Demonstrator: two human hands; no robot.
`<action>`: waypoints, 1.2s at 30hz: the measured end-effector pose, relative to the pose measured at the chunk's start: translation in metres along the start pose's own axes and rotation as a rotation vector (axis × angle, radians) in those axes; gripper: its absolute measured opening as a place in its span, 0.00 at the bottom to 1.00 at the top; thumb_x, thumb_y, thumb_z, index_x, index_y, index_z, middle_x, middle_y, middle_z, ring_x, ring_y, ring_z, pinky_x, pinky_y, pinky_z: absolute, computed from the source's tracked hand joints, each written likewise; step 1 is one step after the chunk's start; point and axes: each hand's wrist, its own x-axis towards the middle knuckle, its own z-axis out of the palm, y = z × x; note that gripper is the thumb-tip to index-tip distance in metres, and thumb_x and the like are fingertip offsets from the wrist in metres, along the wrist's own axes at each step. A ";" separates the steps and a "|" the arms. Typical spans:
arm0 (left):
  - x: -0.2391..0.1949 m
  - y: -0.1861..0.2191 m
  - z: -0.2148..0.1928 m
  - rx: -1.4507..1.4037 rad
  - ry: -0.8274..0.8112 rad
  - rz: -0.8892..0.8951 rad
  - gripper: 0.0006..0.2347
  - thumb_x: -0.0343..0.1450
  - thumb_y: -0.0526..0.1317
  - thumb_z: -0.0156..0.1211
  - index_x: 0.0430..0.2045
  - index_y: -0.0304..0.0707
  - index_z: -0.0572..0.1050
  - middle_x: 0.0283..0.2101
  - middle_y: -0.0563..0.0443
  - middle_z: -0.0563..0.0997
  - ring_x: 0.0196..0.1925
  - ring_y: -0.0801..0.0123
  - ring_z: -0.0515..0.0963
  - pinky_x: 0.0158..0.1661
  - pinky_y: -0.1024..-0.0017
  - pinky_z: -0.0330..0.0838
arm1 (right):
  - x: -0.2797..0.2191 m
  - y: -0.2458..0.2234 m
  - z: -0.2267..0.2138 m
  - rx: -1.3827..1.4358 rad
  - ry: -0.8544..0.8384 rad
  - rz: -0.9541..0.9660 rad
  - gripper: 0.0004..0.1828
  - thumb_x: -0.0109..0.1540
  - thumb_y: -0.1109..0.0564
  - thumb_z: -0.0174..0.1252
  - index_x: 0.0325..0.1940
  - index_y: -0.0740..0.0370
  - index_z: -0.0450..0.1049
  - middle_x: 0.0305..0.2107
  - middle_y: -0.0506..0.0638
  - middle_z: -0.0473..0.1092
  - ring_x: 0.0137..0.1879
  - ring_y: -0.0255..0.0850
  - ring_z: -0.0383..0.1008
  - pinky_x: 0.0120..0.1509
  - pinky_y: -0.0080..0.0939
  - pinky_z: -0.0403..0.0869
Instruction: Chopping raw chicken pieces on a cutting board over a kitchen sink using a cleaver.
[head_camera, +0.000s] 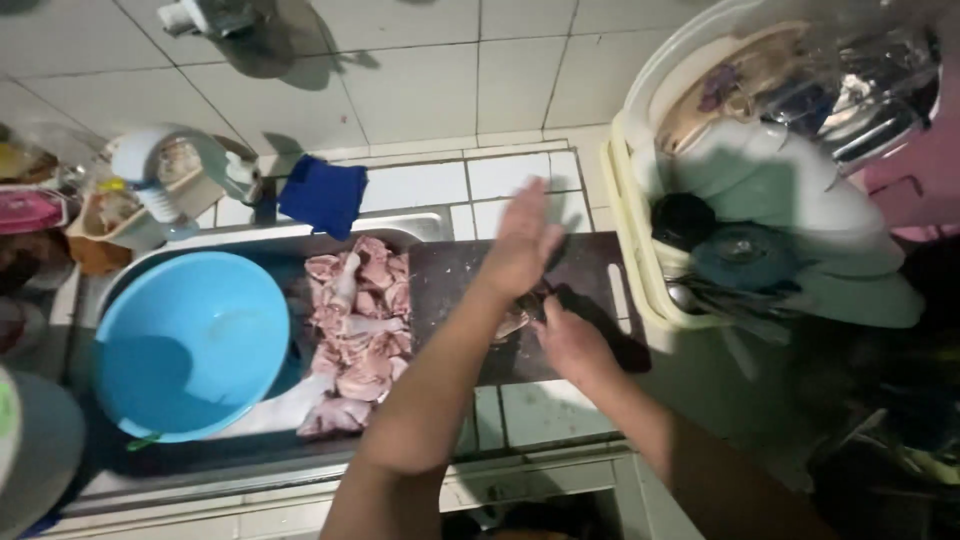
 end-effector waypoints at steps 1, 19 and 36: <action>-0.013 0.014 -0.016 -0.063 0.162 -0.167 0.29 0.76 0.44 0.53 0.71 0.31 0.54 0.75 0.34 0.56 0.77 0.42 0.53 0.73 0.53 0.46 | 0.003 0.001 0.009 0.002 -0.006 -0.024 0.24 0.65 0.47 0.55 0.60 0.62 0.62 0.32 0.70 0.74 0.39 0.69 0.75 0.41 0.68 0.71; -0.127 -0.009 0.046 0.348 0.019 -0.380 0.28 0.77 0.45 0.45 0.69 0.20 0.55 0.75 0.30 0.54 0.78 0.42 0.50 0.75 0.51 0.42 | 0.008 0.024 0.012 0.033 -0.015 0.057 0.23 0.64 0.44 0.59 0.51 0.66 0.68 0.33 0.72 0.74 0.43 0.70 0.76 0.45 0.65 0.74; -0.125 -0.016 0.042 0.330 -0.005 -0.394 0.28 0.76 0.45 0.44 0.69 0.21 0.54 0.75 0.29 0.53 0.78 0.42 0.48 0.74 0.52 0.39 | 0.010 0.017 0.021 0.169 0.016 0.017 0.25 0.60 0.46 0.59 0.52 0.68 0.67 0.36 0.74 0.74 0.45 0.70 0.76 0.48 0.65 0.75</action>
